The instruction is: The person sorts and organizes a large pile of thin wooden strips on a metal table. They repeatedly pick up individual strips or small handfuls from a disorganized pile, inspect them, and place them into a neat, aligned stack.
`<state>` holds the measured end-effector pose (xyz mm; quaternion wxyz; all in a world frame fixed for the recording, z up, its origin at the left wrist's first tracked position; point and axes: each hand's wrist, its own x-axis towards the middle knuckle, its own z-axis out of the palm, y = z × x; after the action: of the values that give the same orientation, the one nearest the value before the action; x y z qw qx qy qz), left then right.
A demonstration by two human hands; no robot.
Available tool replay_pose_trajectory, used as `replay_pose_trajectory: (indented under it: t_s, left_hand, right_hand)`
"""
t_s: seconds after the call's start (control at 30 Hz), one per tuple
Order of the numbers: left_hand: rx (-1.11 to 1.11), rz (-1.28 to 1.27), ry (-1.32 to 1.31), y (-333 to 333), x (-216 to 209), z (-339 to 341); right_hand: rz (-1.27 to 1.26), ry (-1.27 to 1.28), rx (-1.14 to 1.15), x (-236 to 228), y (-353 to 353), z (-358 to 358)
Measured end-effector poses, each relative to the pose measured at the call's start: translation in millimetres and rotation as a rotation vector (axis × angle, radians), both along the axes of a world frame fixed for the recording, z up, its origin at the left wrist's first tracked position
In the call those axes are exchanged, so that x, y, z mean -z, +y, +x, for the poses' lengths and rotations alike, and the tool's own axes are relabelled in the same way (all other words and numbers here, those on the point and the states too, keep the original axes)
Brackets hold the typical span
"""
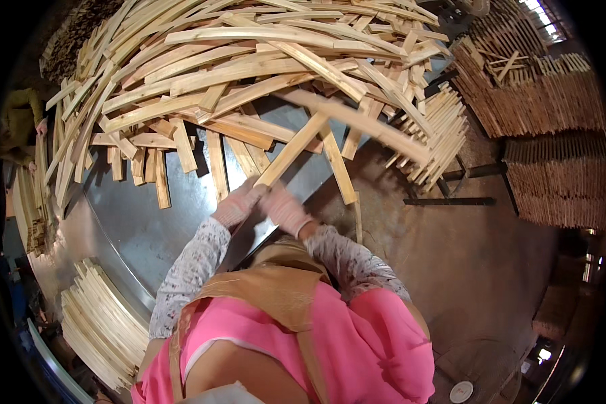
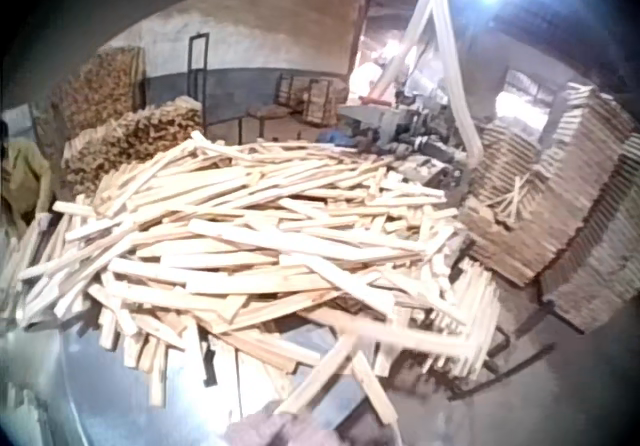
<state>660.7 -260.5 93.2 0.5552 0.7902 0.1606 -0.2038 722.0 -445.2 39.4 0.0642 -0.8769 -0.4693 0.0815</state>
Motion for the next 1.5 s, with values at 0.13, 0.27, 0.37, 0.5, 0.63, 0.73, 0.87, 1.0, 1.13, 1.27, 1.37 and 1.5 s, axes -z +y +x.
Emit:
replay_pose_trajectory:
  t_s: [0.13,0.27,0.37,0.5,0.63,0.73,0.87,1.0,1.13,1.27,1.37,1.5]
  left_hand:
    - [0.148,-0.03,-0.031,19.3,26.7,-25.3]
    - [-0.049,0.186,0.303,21.5,-42.1,-62.5]
    - [-0.136,0.252,0.24,23.9,-47.9,-75.1]
    - [-0.473,0.154,0.143,14.6,-21.4,-112.4]
    - [-0.753,0.039,0.039,4.8,11.8,-141.1]
    - [-0.938,-0.12,0.001,7.3,2.9,-106.1]
    - [-0.926,-0.327,-0.167,33.4,-9.5,-28.4]
    - [-0.862,-0.661,-0.351,20.5,-21.6,64.7]
    - [-0.743,-0.956,-0.077,30.7,2.8,82.8]
    - [-0.718,-0.772,-0.185,37.7,-38.7,63.0]
    - [-0.647,-0.61,-0.333,45.4,-44.0,50.1]
    - [-0.871,-0.341,-0.253,71.8,1.1,-41.8]
  right_hand:
    - [0.184,0.322,-0.372,-109.6,3.7,52.1]
    - [0.338,-0.063,0.236,-157.9,58.8,241.2]
    - [0.445,-0.628,0.196,-122.7,86.2,382.0]
    - [0.109,-0.089,0.15,-137.0,128.0,409.9]
    - [0.12,-0.119,0.162,-135.1,71.0,379.6]
    - [0.147,-0.269,0.166,-96.9,9.0,339.7]
    - [0.335,-0.12,0.292,-58.6,1.7,315.5]
    - [0.414,0.641,0.272,-85.5,40.6,179.7]
    - [0.122,0.271,-0.324,-73.7,35.2,182.9]
    - [0.374,-0.314,-0.048,-108.4,11.1,349.1]
    - [-0.117,-0.404,0.178,-108.1,-19.8,459.5]
    - [-0.351,-0.19,0.145,-125.7,36.6,457.0]
